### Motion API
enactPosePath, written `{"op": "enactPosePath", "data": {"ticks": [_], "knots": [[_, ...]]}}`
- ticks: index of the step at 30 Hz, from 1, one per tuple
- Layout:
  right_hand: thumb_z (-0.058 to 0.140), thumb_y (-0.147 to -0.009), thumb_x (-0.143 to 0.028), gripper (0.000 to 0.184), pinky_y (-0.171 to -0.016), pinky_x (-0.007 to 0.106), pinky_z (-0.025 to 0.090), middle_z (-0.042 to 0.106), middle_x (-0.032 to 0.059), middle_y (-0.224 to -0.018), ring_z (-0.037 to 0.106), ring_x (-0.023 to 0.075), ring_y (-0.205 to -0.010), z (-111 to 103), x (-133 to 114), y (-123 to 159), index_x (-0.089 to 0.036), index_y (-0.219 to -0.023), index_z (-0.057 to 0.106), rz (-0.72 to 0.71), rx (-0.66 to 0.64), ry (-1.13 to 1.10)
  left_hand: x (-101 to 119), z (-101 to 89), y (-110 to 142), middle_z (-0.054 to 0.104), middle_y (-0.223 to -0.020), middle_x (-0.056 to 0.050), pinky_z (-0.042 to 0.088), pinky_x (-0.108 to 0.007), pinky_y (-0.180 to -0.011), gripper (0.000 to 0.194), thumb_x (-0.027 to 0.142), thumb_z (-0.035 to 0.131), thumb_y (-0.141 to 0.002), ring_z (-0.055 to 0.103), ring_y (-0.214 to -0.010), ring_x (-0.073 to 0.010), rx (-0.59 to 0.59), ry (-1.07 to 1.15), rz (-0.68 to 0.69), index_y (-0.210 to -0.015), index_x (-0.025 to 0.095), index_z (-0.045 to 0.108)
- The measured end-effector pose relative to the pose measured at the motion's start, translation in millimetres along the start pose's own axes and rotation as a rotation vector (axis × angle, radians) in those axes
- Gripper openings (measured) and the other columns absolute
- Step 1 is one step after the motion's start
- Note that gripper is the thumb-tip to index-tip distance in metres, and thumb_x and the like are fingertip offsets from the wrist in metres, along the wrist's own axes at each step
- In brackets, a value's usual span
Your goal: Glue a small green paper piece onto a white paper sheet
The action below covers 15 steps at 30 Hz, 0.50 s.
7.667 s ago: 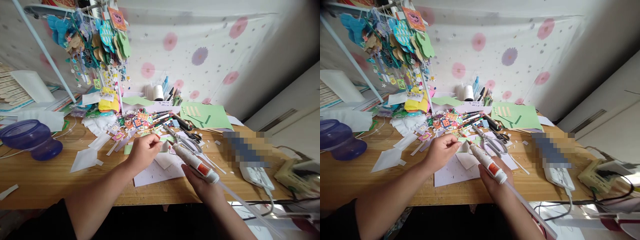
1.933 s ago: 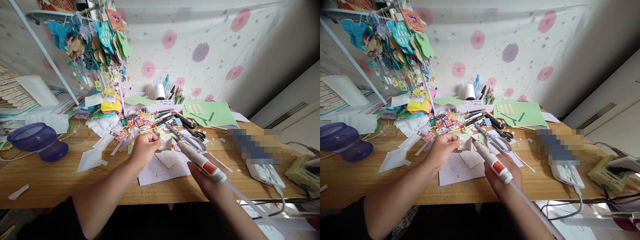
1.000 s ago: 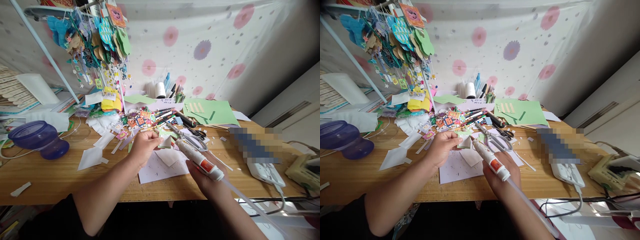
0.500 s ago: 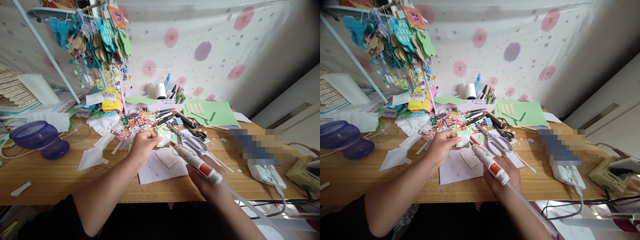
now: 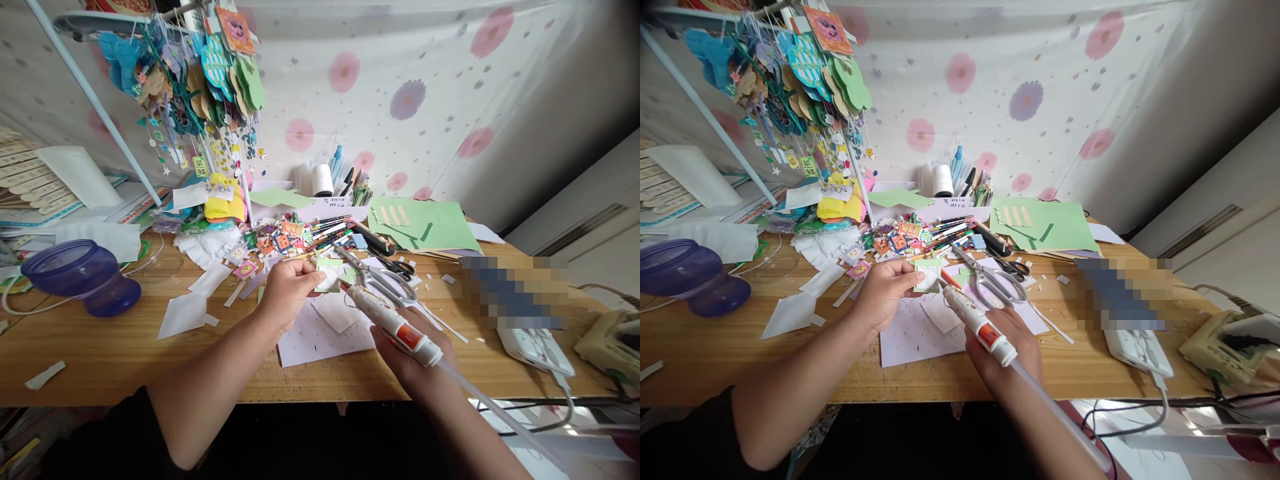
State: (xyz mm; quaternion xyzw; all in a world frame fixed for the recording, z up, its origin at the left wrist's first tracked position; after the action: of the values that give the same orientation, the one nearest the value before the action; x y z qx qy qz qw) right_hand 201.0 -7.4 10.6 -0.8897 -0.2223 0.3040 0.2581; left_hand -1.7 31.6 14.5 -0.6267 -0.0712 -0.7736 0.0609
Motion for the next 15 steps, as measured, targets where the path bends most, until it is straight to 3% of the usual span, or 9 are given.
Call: {"op": "enactPosePath", "data": {"ticks": [5, 15], "knots": [[0.057, -0.082, -0.023, 0.024, -0.050, 0.029, 0.039, 0.049, -0.0027, -0.056, 0.049, 0.0156, -0.053, 0.0, 1.3, 0.5, -0.025, -0.062, 0.043, -0.075, -0.047, 0.040, 0.7, -0.9, -1.0, 0.054, -0.057, 0.002, 0.052, -0.027, -0.057, 0.025, 0.030, 0.075, -0.057, 0.056, -0.058, -0.0119, -0.001, 0.011, -0.012, -0.054, 0.015, 0.055], [0.057, -0.083, -0.023, 0.025, -0.051, 0.028, 0.041, 0.048, -0.0025, -0.057, 0.051, 0.0150, -0.055, -3.9, -2.3, 0.6, -0.024, -0.061, 0.044, -0.080, -0.050, -0.005, 0.0, -3.0, -1.7, 0.054, -0.058, 0.002, 0.053, -0.029, -0.057, 0.026, 0.031, 0.076, -0.056, 0.056, -0.059, -0.0130, 0.018, 0.001, -0.004, -0.055, 0.016, 0.055]]}}
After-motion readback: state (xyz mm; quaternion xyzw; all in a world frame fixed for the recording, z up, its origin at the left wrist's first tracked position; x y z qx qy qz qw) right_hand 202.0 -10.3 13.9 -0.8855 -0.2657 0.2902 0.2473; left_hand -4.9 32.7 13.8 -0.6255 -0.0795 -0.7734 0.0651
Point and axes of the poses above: each hand's wrist, its own y-axis away from the middle knuckle, its own z-axis out of the palm, x = y × z, the point moved 4 cm from there along -y, towards the middle knuckle
